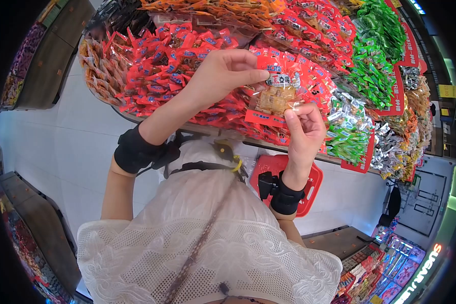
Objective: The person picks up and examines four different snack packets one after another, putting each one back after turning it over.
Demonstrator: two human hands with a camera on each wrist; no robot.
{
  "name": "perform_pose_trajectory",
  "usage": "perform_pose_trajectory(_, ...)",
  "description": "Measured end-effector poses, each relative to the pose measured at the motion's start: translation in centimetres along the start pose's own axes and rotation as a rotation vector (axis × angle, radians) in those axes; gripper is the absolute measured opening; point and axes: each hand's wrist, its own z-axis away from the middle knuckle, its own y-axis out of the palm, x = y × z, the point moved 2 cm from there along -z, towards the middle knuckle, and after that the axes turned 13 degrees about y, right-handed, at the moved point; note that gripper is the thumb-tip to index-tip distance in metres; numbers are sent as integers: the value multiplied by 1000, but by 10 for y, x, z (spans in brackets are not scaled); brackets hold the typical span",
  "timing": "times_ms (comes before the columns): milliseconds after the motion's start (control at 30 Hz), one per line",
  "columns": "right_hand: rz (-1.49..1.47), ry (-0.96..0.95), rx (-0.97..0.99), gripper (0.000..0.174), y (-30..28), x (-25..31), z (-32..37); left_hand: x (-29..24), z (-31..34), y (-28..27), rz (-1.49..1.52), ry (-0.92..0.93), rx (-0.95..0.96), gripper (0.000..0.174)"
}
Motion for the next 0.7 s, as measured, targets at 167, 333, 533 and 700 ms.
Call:
perform_pose_trajectory(167,19,3,-9,9,0,-1,0,1,0,-1,-36,2,-10,11)
perform_pose_trajectory(333,15,3,-11,10,0,-5,-3,2,0,-2,-51,7,-23,11)
perform_pose_trajectory(533,7,0,-9,12,0,-7,-5,1,0,-3,-42,-2,-19,11)
perform_pose_trajectory(700,5,1,-9,13,-1,-10,-6,5,0,-5,-83,8,-24,11)
